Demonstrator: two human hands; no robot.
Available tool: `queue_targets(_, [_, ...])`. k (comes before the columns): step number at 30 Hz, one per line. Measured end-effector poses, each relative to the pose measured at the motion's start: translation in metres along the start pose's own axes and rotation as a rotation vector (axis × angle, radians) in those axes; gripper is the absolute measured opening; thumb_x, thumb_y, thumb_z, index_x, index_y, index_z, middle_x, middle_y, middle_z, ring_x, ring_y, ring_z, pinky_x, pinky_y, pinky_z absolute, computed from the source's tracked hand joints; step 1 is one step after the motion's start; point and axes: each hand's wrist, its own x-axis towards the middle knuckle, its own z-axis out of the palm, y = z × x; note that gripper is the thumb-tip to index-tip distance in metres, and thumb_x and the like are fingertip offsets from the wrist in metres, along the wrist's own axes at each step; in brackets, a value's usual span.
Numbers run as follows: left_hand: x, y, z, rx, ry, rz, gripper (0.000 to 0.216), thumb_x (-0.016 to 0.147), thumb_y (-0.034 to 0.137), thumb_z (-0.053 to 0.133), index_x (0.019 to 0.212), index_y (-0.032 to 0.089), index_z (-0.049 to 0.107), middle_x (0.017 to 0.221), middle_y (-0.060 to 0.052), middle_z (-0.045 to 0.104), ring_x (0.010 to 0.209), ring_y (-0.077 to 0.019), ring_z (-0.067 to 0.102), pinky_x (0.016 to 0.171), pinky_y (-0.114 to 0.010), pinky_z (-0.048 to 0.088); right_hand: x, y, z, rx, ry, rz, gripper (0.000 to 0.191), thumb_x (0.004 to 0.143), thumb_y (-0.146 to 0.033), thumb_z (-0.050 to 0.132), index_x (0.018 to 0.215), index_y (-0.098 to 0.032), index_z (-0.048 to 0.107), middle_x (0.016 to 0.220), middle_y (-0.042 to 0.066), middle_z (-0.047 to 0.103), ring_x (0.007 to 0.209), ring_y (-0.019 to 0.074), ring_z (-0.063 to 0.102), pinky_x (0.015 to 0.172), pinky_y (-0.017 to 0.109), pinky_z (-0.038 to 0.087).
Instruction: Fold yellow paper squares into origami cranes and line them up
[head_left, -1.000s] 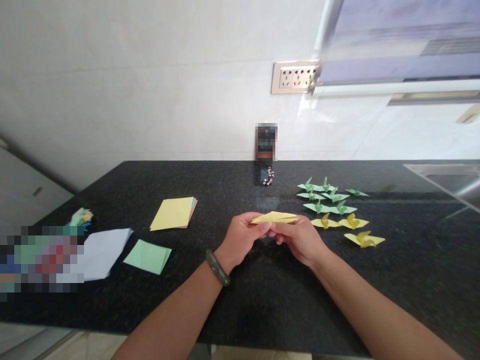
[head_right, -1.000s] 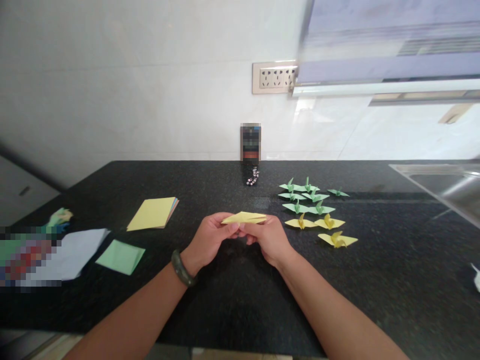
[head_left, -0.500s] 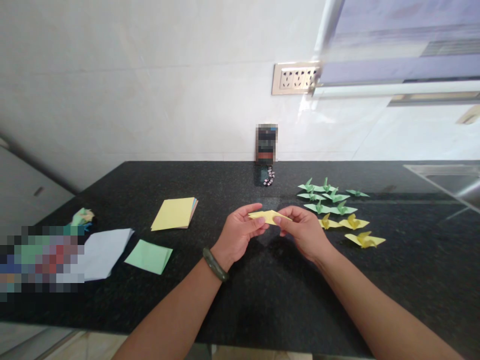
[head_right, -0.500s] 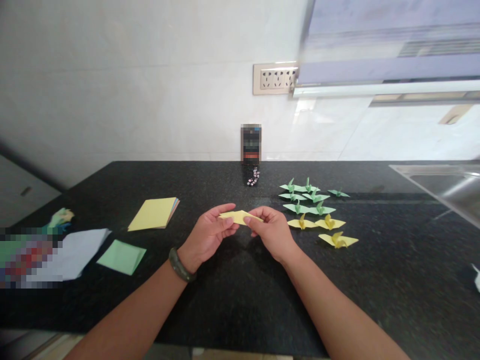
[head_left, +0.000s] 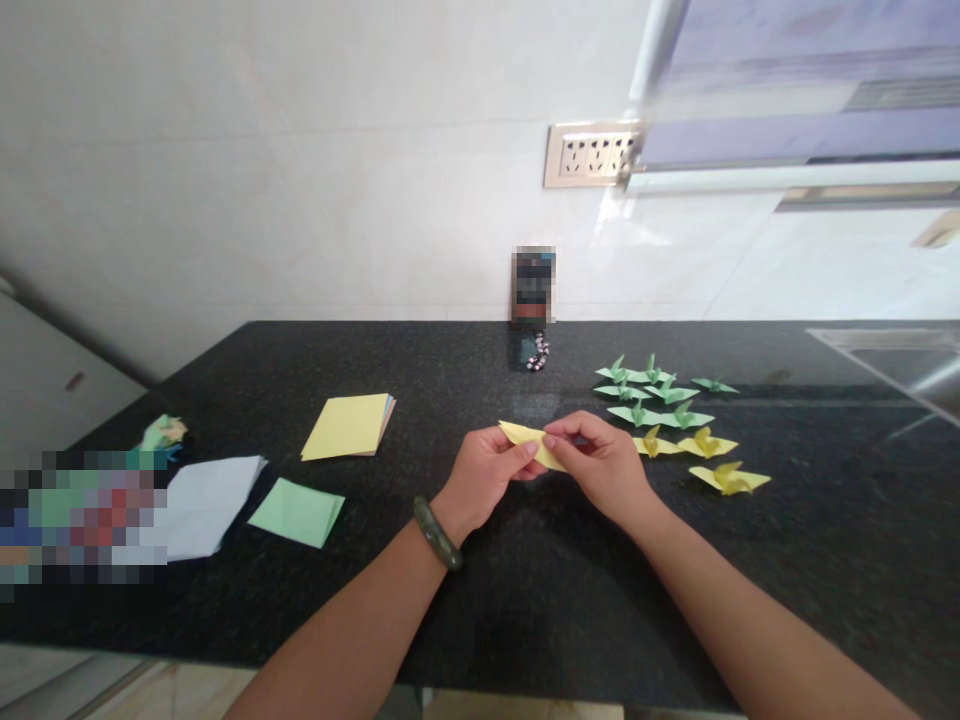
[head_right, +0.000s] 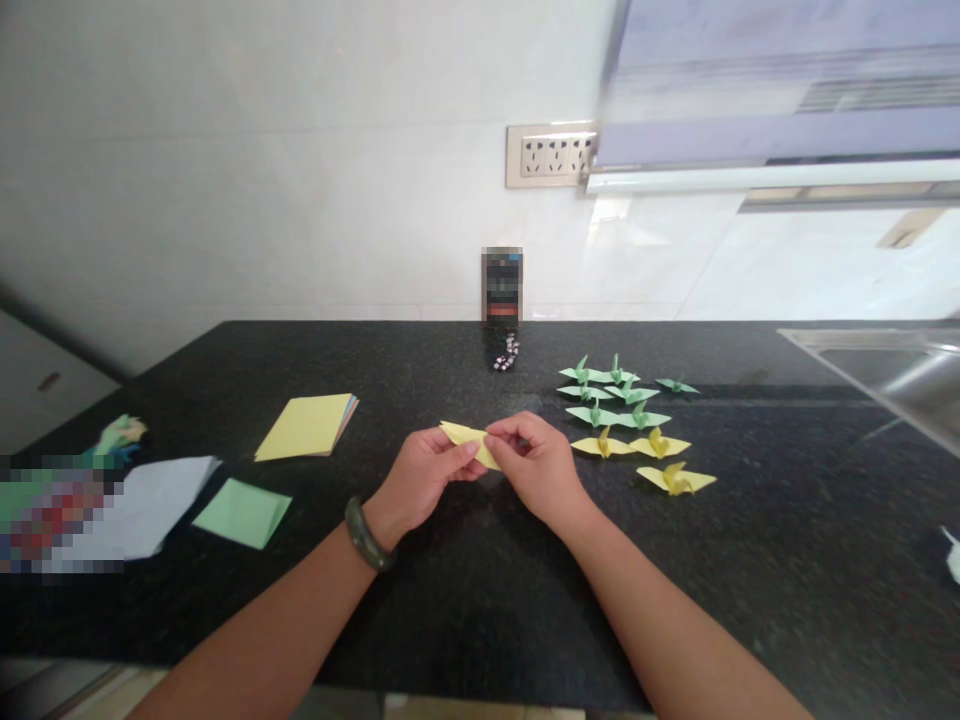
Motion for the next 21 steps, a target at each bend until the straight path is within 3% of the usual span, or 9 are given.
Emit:
queue_targets(4, [-0.0016,0.0042,0.0004,0.093,-0.007,0.034,0.022,0.068,0.028,0.067,0.08,0.01,0.068,0.069,-0.005,0.068,0.061,-0.0119,0.06,0.063,-0.025,0.049,-0.0003,0.0003,-0.0006,-0.048,-0.044,0.006,0.016,0.076,-0.031,0.06,0.078,-0.016,0.065,0.068,0.003,0.061,0.06,0.0132,0.054,0.056,0.026,0.044])
queue_targets(9, [0.0004,0.0022,-0.001,0.212,0.024,0.093,0.017,0.071,0.027,0.064,0.075,0.011,0.067,0.064,-0.004,0.066,0.059,-0.0121,0.06,0.06,-0.024,0.049,0.0008,-0.0058,-0.0042,-0.284,-0.085,-0.214,0.014,0.08,-0.021,0.054,0.07,-0.016,0.063,0.064,0.002,0.057,0.059,0.0122,0.051,0.054,0.024,0.039])
queue_targets(14, [0.0016,-0.0004,-0.0001,0.163,0.027,0.077,0.017,0.071,0.027,0.064,0.073,0.011,0.067,0.065,-0.003,0.066,0.058,-0.0116,0.06,0.061,-0.024,0.05,0.0011,-0.0082,-0.0015,-0.457,-0.064,-0.411,0.016,0.079,-0.016,0.052,0.065,-0.016,0.059,0.063,0.003,0.056,0.062,0.0139,0.052,0.058,0.026,0.041])
queue_targets(21, [0.0017,0.0012,-0.0001,0.055,0.078,-0.006,0.021,0.069,0.029,0.066,0.075,0.01,0.065,0.064,-0.004,0.066,0.057,-0.0105,0.06,0.06,-0.024,0.049,0.0016,-0.0048,-0.0013,-0.418,0.008,-0.535,0.01,0.081,-0.015,0.054,0.085,-0.017,0.063,0.075,0.006,0.059,0.072,0.0157,0.056,0.063,0.028,0.047])
